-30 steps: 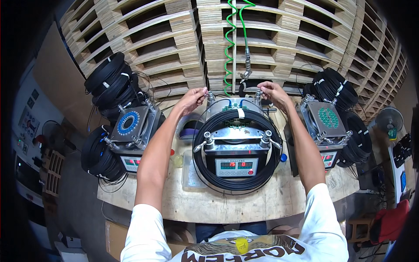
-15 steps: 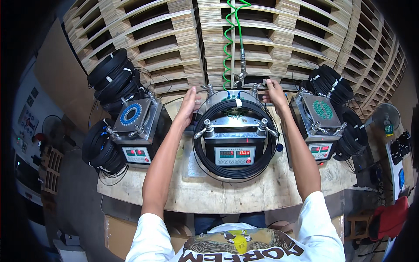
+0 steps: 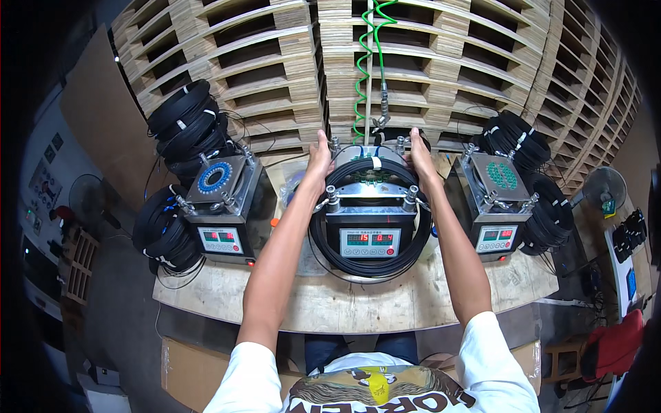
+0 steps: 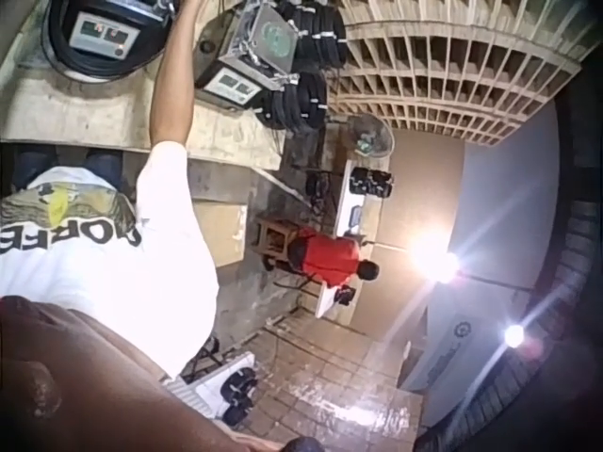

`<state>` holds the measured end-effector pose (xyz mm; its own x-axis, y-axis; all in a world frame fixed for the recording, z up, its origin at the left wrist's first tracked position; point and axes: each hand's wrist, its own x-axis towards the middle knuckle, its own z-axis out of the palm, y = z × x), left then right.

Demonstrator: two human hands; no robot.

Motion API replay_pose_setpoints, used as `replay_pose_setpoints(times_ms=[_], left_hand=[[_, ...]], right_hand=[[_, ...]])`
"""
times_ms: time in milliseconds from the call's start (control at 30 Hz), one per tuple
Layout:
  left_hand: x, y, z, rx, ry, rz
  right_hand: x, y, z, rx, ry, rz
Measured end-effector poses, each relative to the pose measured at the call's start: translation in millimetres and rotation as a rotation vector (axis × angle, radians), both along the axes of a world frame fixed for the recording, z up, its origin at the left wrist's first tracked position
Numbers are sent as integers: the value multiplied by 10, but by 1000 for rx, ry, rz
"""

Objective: The user is seen operating and adjusting components on an industrial machine, including handling cables and using an air hose.

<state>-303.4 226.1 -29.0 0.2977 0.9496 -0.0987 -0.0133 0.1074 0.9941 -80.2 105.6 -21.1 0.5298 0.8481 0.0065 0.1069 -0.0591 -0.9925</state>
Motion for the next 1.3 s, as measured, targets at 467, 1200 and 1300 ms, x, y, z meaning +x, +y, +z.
replay_pose_setpoints(times_ms=[467,1200,1300], left_hand=[[143,-89,15,97,159,-66],[284,-38,-84,95,181,-120],[131,107,-129,72,217,-95]], right_hand=[[48,0,-52,54,-22,-156],[450,217,-413,115,-215,-155],[206,210,-273,165,-154,-124]])
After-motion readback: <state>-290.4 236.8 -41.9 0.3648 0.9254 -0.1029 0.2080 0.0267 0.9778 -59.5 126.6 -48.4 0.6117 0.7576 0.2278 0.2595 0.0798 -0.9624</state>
